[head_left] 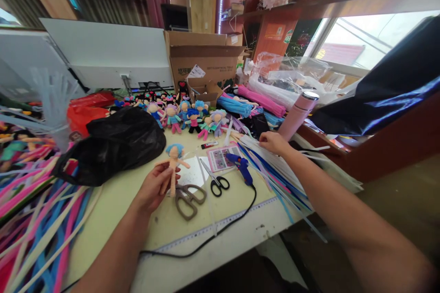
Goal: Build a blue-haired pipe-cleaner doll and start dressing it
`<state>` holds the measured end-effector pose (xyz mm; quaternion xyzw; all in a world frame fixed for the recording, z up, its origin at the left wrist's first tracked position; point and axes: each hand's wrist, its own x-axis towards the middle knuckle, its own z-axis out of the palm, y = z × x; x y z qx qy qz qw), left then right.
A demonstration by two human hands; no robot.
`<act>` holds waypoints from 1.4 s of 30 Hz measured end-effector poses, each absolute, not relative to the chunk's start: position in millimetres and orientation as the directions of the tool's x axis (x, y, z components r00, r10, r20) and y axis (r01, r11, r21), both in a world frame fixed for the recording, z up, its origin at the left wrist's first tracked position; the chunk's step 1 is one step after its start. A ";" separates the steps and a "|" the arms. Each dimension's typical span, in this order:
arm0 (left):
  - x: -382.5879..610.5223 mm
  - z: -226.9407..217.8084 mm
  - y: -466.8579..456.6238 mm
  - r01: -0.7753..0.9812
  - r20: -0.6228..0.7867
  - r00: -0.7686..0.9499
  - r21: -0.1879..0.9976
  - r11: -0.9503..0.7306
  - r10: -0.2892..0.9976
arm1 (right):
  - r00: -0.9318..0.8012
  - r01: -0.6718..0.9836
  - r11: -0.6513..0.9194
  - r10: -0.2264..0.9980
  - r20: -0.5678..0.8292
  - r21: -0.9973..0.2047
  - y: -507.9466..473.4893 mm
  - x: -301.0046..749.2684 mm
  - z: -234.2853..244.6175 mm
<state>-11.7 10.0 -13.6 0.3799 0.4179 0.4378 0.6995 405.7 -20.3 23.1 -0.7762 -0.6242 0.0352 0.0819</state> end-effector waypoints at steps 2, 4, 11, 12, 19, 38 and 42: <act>-12.2 -13.4 10.1 -0.296 -0.247 0.276 0.898 0.327 0.929 | 0.223 0.959 -0.212 0.974 0.043 -0.188 -21.6 406.5 23.1; -12.4 -13.5 9.8 -0.296 -0.247 0.283 0.897 0.329 0.927 | 0.221 0.953 -0.210 0.975 0.025 -0.220 -23.0 407.4 23.7; -11.0 -13.7 7.0 -0.297 -0.258 0.275 0.894 0.337 0.926 | 0.249 0.848 -0.307 0.950 -0.187 -0.431 -29.7 409.5 31.5; -10.7 -13.8 6.8 -0.297 -0.258 0.273 0.894 0.336 0.927 | 0.258 0.825 -0.331 0.942 -0.215 -0.458 -30.9 409.5 32.2; -9.6 -13.2 6.9 -0.294 -0.257 0.267 0.896 0.333 0.929 | 0.318 0.693 -0.384 0.922 -0.219 -0.610 -35.5 412.1 33.9; -9.8 -13.1 7.4 -0.274 -0.258 0.267 0.904 0.329 0.929 | 0.166 0.313 -0.350 0.935 -0.312 -0.883 -59.9 422.8 36.0; -9.6 -12.2 7.0 -0.276 -0.241 0.274 0.908 0.316 0.931 | 0.258 0.381 -0.308 0.941 -0.219 -0.872 -60.7 433.3 57.4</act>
